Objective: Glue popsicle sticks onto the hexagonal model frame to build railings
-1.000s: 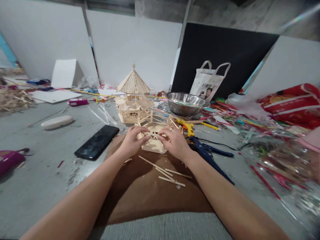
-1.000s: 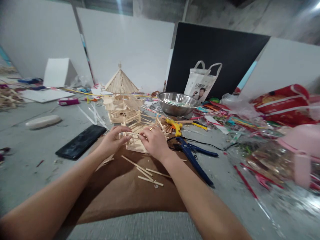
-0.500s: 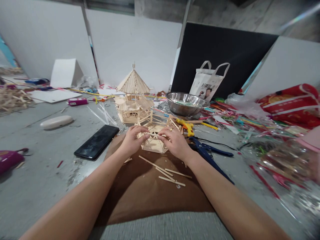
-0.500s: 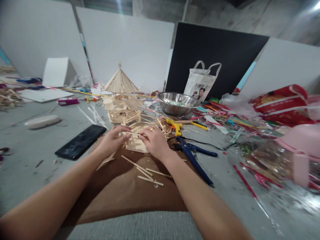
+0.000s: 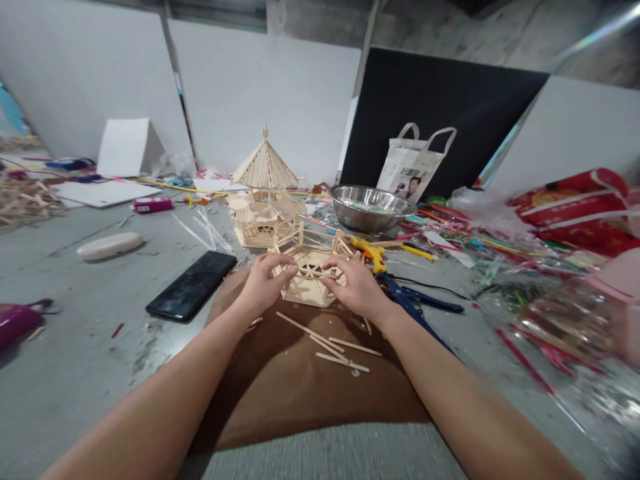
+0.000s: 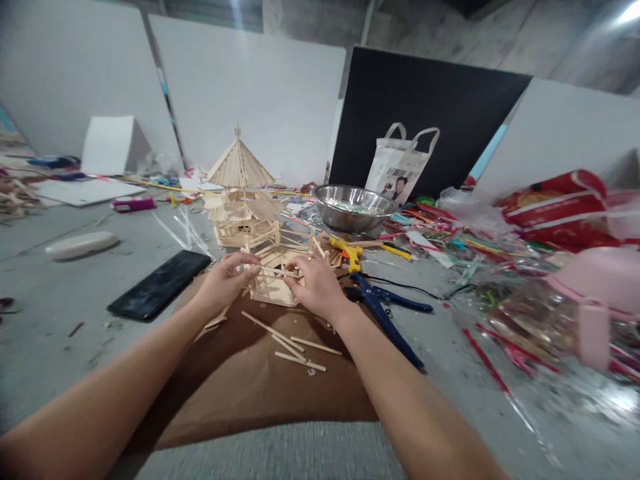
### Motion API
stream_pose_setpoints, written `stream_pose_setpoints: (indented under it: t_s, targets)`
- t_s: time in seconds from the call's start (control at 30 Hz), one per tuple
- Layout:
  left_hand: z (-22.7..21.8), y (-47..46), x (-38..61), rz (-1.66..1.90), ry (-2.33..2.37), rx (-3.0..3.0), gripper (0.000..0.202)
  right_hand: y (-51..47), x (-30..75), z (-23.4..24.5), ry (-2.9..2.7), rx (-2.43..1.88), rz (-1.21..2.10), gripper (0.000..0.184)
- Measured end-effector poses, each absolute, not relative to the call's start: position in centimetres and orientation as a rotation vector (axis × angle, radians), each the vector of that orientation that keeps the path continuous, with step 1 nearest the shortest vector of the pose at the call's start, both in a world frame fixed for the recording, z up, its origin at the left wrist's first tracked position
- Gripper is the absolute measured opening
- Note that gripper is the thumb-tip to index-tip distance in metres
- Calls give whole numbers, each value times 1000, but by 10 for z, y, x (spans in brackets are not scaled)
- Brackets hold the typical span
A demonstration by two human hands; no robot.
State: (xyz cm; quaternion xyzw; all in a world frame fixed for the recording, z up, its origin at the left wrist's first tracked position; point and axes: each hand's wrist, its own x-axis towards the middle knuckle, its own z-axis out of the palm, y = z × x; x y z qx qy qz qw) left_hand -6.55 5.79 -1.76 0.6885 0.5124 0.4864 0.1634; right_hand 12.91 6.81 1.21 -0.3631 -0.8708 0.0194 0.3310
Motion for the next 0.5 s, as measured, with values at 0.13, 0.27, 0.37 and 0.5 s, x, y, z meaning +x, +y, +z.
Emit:
stream_pose_setpoints:
  t_s: [0.13, 0.27, 0.37, 0.5]
  targets:
    - [-16, 57, -65, 1368, 1484, 1957, 20, 68, 129, 11, -2249, -933, 66, 9]
    - [-14, 55, -65, 1357, 1478, 1957, 19, 67, 129, 9, -2225, -945, 76, 10]
    - [-14, 55, -65, 1348, 1461, 1954, 19, 67, 129, 9, -2221, -943, 87, 11]
    - [-14, 55, -66, 1349, 1449, 1952, 20, 68, 129, 9, -2219, -940, 103, 11]
